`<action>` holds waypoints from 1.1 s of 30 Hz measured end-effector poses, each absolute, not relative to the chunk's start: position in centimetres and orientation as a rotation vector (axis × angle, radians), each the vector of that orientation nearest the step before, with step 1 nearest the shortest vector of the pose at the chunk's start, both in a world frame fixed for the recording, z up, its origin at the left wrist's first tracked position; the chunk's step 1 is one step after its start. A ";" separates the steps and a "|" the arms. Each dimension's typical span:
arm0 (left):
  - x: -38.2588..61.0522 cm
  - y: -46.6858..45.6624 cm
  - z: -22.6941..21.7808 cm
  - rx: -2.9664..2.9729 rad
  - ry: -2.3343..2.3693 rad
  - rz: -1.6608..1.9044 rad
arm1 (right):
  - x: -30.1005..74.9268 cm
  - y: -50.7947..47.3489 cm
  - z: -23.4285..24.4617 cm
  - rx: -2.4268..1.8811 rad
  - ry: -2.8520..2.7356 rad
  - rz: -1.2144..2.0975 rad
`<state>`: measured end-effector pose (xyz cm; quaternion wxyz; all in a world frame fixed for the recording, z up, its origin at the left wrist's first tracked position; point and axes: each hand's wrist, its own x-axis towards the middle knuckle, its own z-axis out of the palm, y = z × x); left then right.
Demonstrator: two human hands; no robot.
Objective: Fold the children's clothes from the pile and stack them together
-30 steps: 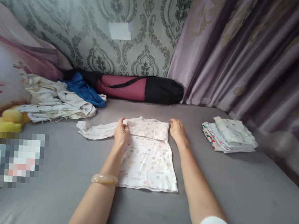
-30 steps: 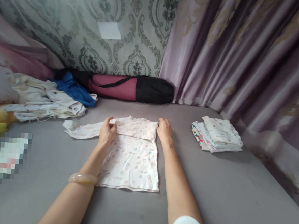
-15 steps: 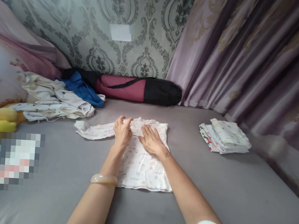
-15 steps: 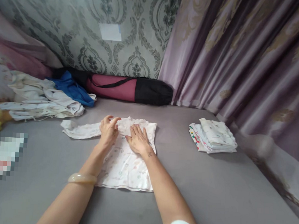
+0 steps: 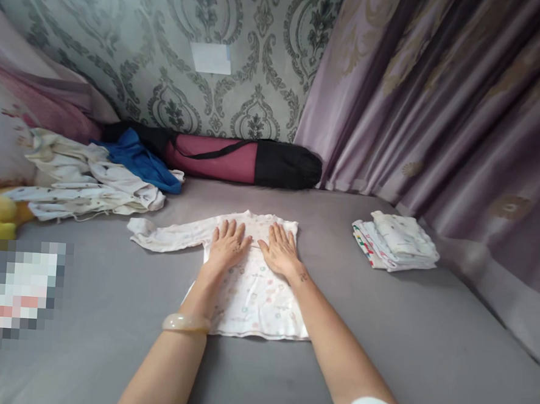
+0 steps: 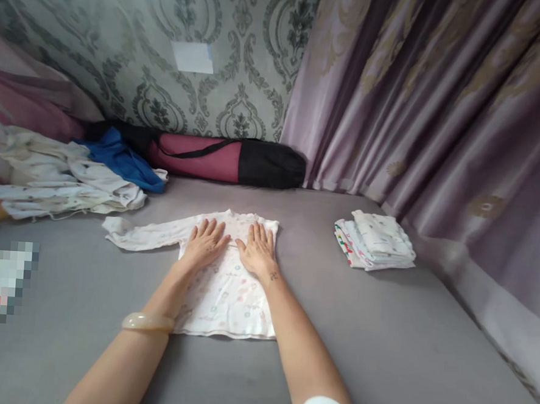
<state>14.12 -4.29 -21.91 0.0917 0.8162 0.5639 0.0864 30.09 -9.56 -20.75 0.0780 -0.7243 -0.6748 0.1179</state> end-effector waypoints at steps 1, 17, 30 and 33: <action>14.1 -4.3 -21.8 2.414 1.680 0.243 | 30.3 -9.6 -20.8 -2.190 -2.005 0.348; 14.2 -4.1 -21.9 2.332 1.714 0.247 | 32.6 -9.2 -21.6 -2.437 -1.703 0.199; 13.2 -2.5 -19.9 1.900 1.597 0.752 | 31.5 -8.1 -18.5 -2.365 -1.763 0.064; 12.1 -1.7 -19.7 1.747 1.556 1.043 | 27.6 -7.2 -18.0 -2.053 -2.111 0.178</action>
